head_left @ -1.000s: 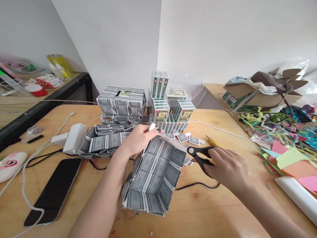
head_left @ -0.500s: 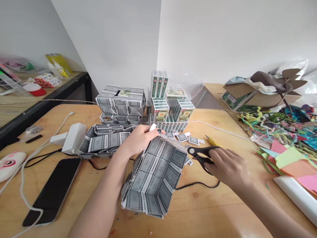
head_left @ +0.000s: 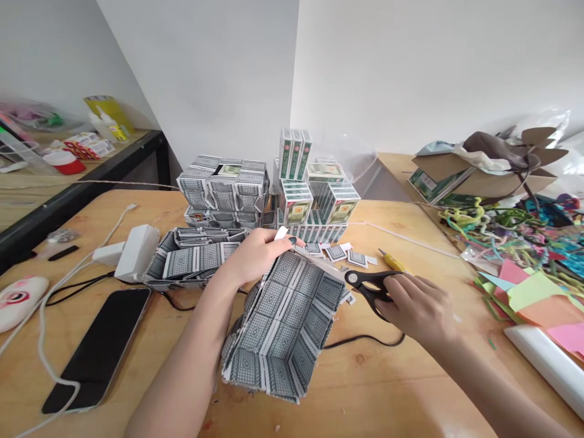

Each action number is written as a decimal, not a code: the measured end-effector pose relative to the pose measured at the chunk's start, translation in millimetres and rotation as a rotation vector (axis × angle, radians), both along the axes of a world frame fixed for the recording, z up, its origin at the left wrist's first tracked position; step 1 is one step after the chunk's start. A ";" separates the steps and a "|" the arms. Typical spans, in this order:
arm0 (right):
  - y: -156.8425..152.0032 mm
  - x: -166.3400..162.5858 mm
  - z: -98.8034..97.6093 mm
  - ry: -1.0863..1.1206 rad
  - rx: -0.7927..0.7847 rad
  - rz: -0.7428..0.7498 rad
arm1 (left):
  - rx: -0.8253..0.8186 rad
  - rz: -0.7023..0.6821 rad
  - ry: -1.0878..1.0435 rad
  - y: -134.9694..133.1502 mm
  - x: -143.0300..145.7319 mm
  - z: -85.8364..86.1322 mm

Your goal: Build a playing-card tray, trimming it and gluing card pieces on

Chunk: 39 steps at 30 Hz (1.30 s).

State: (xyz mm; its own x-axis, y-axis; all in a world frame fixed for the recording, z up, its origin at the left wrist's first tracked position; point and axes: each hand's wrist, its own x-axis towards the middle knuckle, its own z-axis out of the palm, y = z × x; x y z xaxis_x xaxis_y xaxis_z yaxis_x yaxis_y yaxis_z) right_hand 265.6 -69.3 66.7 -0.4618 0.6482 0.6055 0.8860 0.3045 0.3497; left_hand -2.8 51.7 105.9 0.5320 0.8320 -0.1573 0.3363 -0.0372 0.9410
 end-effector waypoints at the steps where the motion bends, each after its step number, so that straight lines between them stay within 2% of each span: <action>1: 0.6 0.4 0.1 -0.003 0.001 -0.010 | -0.004 -0.001 0.000 -0.4 0.3 0.0; 7: 2.3 -2.2 0.8 0.008 0.000 -0.093 | -0.047 0.009 -0.023 -2.7 3.1 3.6; 17: 0.3 -13.0 -0.7 0.105 -0.025 -0.125 | -0.044 0.013 -0.041 0.4 -0.6 1.3; 23: 2.9 -16.4 2.0 0.177 -0.130 -0.090 | -0.052 -0.008 -0.034 -1.4 1.4 2.5; 33: 5.0 -13.4 -0.2 0.111 0.001 -0.060 | -0.037 -0.039 -0.027 -2.3 1.5 4.2; 39: 6.2 -11.5 3.3 0.064 0.024 -0.035 | -0.016 -0.058 -0.032 -1.3 1.1 3.0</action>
State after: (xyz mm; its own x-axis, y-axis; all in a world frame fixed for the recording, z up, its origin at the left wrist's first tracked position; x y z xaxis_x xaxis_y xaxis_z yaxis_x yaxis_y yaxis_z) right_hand 254.1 -63.0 70.0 -0.3988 0.6484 0.6485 0.9168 0.2651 0.2987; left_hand -1.7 50.5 108.9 0.5843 0.7972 -0.1521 0.3037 -0.0410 0.9519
